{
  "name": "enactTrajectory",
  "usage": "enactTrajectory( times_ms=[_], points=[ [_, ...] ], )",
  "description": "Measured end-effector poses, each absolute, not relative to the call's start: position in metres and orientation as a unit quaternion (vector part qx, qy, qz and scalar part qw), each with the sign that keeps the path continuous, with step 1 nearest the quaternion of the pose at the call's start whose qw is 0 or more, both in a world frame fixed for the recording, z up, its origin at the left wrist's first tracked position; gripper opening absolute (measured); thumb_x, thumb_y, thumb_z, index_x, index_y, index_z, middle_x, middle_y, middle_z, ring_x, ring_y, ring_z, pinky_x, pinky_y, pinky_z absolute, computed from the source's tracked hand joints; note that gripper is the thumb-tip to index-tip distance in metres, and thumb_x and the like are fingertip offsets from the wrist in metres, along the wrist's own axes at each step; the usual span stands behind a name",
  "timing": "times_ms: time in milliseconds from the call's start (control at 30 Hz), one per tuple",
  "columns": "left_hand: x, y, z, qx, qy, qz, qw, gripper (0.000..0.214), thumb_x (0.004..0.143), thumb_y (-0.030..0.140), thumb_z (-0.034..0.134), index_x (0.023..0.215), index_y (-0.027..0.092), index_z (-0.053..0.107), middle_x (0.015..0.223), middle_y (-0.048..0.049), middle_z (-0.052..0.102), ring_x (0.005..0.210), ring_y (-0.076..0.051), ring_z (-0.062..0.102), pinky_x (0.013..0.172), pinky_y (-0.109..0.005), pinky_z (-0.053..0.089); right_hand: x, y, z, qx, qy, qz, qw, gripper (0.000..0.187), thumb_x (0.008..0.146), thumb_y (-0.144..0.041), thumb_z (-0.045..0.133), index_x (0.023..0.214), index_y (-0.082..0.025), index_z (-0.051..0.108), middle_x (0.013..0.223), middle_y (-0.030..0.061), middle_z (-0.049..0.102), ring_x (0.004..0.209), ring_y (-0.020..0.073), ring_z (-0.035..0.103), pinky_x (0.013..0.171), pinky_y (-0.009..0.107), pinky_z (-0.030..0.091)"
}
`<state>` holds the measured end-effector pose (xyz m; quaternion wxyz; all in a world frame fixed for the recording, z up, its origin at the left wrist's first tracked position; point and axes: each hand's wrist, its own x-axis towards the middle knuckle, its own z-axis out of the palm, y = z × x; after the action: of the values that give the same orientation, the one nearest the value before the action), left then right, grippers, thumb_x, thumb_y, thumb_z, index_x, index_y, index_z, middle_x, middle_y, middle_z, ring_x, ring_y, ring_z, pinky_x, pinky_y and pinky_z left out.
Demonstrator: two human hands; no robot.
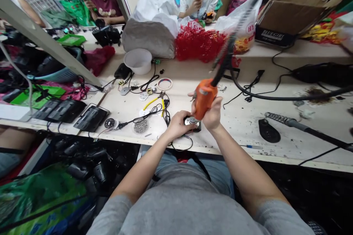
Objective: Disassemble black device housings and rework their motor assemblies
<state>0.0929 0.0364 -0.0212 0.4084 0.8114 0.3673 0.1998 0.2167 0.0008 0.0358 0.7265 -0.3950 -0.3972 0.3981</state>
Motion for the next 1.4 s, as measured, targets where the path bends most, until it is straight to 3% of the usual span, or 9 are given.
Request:
enactTrajectory(
  times_ms=[100,200,300,400,1033,1200,1400],
  points=[
    [0.088,0.038,-0.023,0.847,0.339,0.226,0.341,0.034,0.071,0.026,0.084,0.103,0.023,0.072,0.118,-0.0063,0.065,0.114,-0.026,0.057,0.102,-0.043,0.044,0.236,-0.005,0.045,-0.383,-0.388,0.323,0.773,0.081,0.071,-0.095,0.041,0.086,-0.021,0.070,0.052,-0.0007,0.056,0.037,0.0127,0.045,0.032,0.027,0.033],
    [0.088,0.038,-0.022,0.868,0.332,0.216,0.299,0.028,0.076,0.029,0.080,0.103,0.023,0.073,0.112,-0.0062,0.064,0.106,-0.026,0.055,0.099,-0.044,0.045,0.254,-0.017,0.052,-0.395,-0.368,0.275,0.795,0.073,0.070,-0.091,0.051,0.087,-0.023,0.071,0.060,0.0002,0.062,0.041,0.0122,0.050,0.035,0.025,0.037],
    [0.091,0.039,-0.021,0.885,0.303,0.201,0.290,0.022,0.081,0.028,0.076,0.102,0.021,0.072,0.105,-0.0063,0.064,0.100,-0.025,0.054,0.094,-0.041,0.045,0.253,-0.031,0.053,-0.388,-0.335,0.290,0.808,0.077,0.074,-0.092,0.041,0.088,-0.022,0.071,0.056,-0.0002,0.060,0.040,0.0131,0.050,0.037,0.026,0.040],
    [0.094,0.041,-0.021,0.897,0.284,0.191,0.280,0.021,0.083,0.029,0.074,0.102,0.021,0.070,0.105,-0.0061,0.064,0.100,-0.024,0.054,0.090,-0.039,0.045,0.236,-0.039,0.046,-0.378,-0.329,0.304,0.810,0.090,0.071,-0.098,0.027,0.086,-0.020,0.070,0.047,-0.0010,0.053,0.035,0.0143,0.044,0.033,0.027,0.035],
    [0.093,0.041,-0.019,0.938,0.227,0.163,0.204,0.020,0.091,0.030,0.061,0.107,0.019,0.063,0.112,-0.0106,0.063,0.100,-0.027,0.055,0.088,-0.042,0.045,0.220,-0.030,0.033,-0.427,-0.332,0.324,0.776,0.088,0.065,-0.100,0.035,0.082,-0.020,0.067,0.047,-0.0025,0.050,0.035,0.0137,0.043,0.034,0.028,0.034],
    [0.093,0.042,-0.019,0.927,0.229,0.168,0.244,0.015,0.089,0.026,0.063,0.103,0.018,0.063,0.107,-0.0094,0.063,0.098,-0.025,0.056,0.088,-0.039,0.047,0.217,-0.028,0.034,-0.412,-0.322,0.315,0.792,0.084,0.062,-0.098,0.045,0.080,-0.020,0.068,0.052,-0.0013,0.056,0.033,0.0122,0.042,0.033,0.027,0.032],
    [0.093,0.032,-0.021,0.901,0.258,0.199,0.285,0.023,0.088,0.023,0.063,0.111,0.022,0.065,0.113,-0.0079,0.066,0.109,-0.026,0.056,0.097,-0.043,0.046,0.222,-0.029,0.040,-0.381,-0.351,0.308,0.798,0.084,0.073,-0.095,0.035,0.083,-0.019,0.070,0.052,-0.0004,0.054,0.037,0.0132,0.044,0.035,0.027,0.034]
  ],
)
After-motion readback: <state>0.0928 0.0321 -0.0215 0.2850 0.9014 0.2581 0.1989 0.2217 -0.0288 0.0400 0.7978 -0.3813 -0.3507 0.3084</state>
